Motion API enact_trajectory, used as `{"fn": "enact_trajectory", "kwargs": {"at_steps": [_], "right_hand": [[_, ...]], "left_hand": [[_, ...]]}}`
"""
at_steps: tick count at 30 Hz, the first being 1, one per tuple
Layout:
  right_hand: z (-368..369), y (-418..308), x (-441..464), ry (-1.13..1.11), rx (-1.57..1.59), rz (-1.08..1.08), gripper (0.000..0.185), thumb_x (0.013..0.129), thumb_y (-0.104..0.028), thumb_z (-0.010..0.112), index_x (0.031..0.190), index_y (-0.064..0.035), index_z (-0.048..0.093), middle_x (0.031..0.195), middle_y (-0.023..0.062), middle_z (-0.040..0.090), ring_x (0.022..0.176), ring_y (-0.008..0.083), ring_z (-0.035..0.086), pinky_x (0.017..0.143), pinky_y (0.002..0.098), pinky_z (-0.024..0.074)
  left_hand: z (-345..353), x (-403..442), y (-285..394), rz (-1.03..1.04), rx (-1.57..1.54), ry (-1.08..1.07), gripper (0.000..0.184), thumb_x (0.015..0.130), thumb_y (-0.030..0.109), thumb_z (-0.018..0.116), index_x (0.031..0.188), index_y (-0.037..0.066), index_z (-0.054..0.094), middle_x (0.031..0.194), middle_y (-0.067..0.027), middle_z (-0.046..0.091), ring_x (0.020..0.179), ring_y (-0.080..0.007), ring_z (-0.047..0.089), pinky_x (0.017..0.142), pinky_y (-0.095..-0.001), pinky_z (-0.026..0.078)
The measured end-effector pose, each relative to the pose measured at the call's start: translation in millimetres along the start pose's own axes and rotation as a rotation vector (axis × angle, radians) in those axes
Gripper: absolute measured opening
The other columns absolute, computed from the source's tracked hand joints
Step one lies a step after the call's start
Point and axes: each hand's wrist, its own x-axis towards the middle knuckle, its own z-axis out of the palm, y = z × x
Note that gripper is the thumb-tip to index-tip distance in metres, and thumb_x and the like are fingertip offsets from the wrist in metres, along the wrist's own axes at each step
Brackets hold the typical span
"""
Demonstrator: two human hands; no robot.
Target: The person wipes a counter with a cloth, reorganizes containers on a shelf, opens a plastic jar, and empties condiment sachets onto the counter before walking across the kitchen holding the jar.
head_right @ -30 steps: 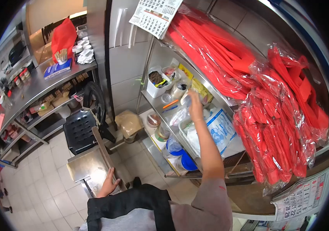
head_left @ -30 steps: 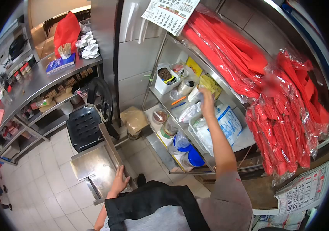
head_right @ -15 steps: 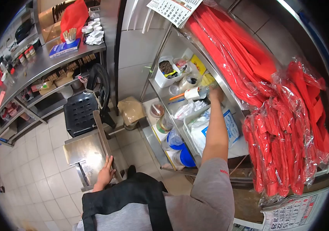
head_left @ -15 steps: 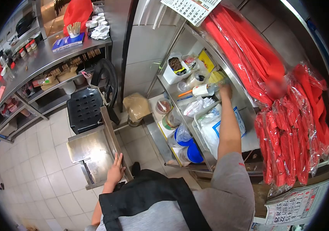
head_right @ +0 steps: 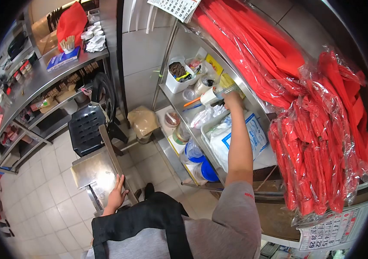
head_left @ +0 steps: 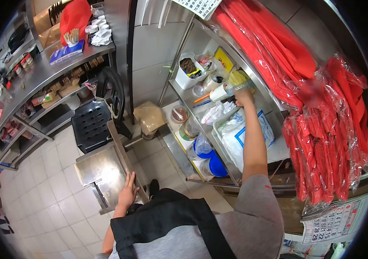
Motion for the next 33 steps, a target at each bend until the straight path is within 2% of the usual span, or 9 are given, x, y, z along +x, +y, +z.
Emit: {"fn": "enact_trajectory", "kwargs": {"at_steps": [4,7,12,18,21,25,28,31,33], "right_hand": [[44,-29,-35,0.041,-0.19,-0.245,0.034,0.079,-0.042,0.071,0.083,-0.0073,0.069,0.078,0.0132,0.07,0.081,0.0267,0.069,0.076,0.0411,0.0535],[84,-27,-50,0.422,-0.334,-0.342,0.034,0.074,-0.036,0.076,0.085,-0.0044,0.069,0.09,0.0173,0.069,0.088,0.0318,0.067,0.078,0.0419,0.0528],[65,-6,-14,-0.044,0.084,-0.218,0.048,0.074,-0.02,0.078,0.116,-0.0029,0.062,0.102,0.0117,0.067,0.091,0.0228,0.065,0.08,0.0379,0.0532],[38,11,-33,-0.289,1.011,-0.188,0.046,0.086,-0.006,0.063,0.13,-0.0077,0.049,0.114,0.0065,0.058,0.09,0.0193,0.063,0.075,0.0351,0.0559],[36,13,-30,-0.236,1.054,-0.183,0.052,0.088,-0.008,0.061,0.137,-0.0087,0.044,0.118,0.0091,0.058,0.099,0.0198,0.061,0.077,0.0345,0.0562],[48,-14,-34,-0.14,0.976,-0.075,0.054,0.087,-0.005,0.059,0.138,-0.0106,0.042,0.115,0.0093,0.058,0.096,0.019,0.06,0.075,0.0339,0.0555],[68,-22,-31,-0.053,1.031,-0.022,0.051,0.085,-0.001,0.054,0.134,-0.0099,0.046,0.106,0.0087,0.062,0.087,0.0193,0.06,0.069,0.0317,0.0532],[76,-20,-24,-0.11,0.883,-0.045,0.045,0.082,0.002,0.054,0.126,-0.0076,0.052,0.114,0.0081,0.058,0.094,0.0221,0.059,0.074,0.0384,0.0518],[99,-21,-17,0.235,0.419,-0.267,0.04,0.08,0.0,0.055,0.119,-0.0098,0.057,0.115,0.0126,0.06,0.096,0.0292,0.06,0.079,0.041,0.0498]], "left_hand": [[2,-1,1,-0.024,-0.01,0.002,0.083,0.086,0.021,0.066,0.153,0.026,0.017,0.159,-0.0083,0.016,0.108,-0.0421,0.058,0.084,-0.0471,0.053],[3,0,-2,-0.023,-0.025,0.001,0.083,0.085,0.021,0.066,0.153,0.027,0.018,0.159,-0.0079,0.017,0.11,-0.0415,0.058,0.085,-0.047,0.053],[3,-3,-2,-0.01,-0.025,0.023,0.084,0.085,0.022,0.067,0.152,0.028,0.018,0.159,-0.0073,0.016,0.112,-0.0404,0.057,0.085,-0.0467,0.053],[3,-1,-2,0.0,-0.053,0.021,0.083,0.085,0.02,0.067,0.152,0.027,0.019,0.158,-0.0089,0.017,0.113,-0.0413,0.055,0.088,-0.0471,0.051],[3,0,-3,0.016,-0.064,0.022,0.084,0.085,0.018,0.067,0.152,0.026,0.019,0.158,-0.0101,0.017,0.114,-0.0424,0.054,0.089,-0.0472,0.051],[4,1,-5,-0.003,-0.079,0.0,0.085,0.084,0.017,0.068,0.152,0.026,0.019,0.158,-0.0112,0.016,0.113,-0.0432,0.055,0.088,-0.0474,0.051],[-5,1,2,-0.059,-0.088,-0.08,0.086,0.085,0.018,0.068,0.153,0.027,0.017,0.158,-0.0139,0.013,0.129,-0.0386,0.044,0.098,-0.0435,0.046],[7,1,-7,0.014,-0.036,0.015,0.086,0.083,0.017,0.069,0.153,0.026,0.018,0.158,-0.0118,0.015,0.109,-0.0432,0.057,0.087,-0.0471,0.051],[7,1,-5,-0.007,-0.054,0.004,0.086,0.083,0.017,0.069,0.153,0.026,0.018,0.158,-0.0117,0.015,0.109,-0.0433,0.057,0.087,-0.047,0.051]]}}
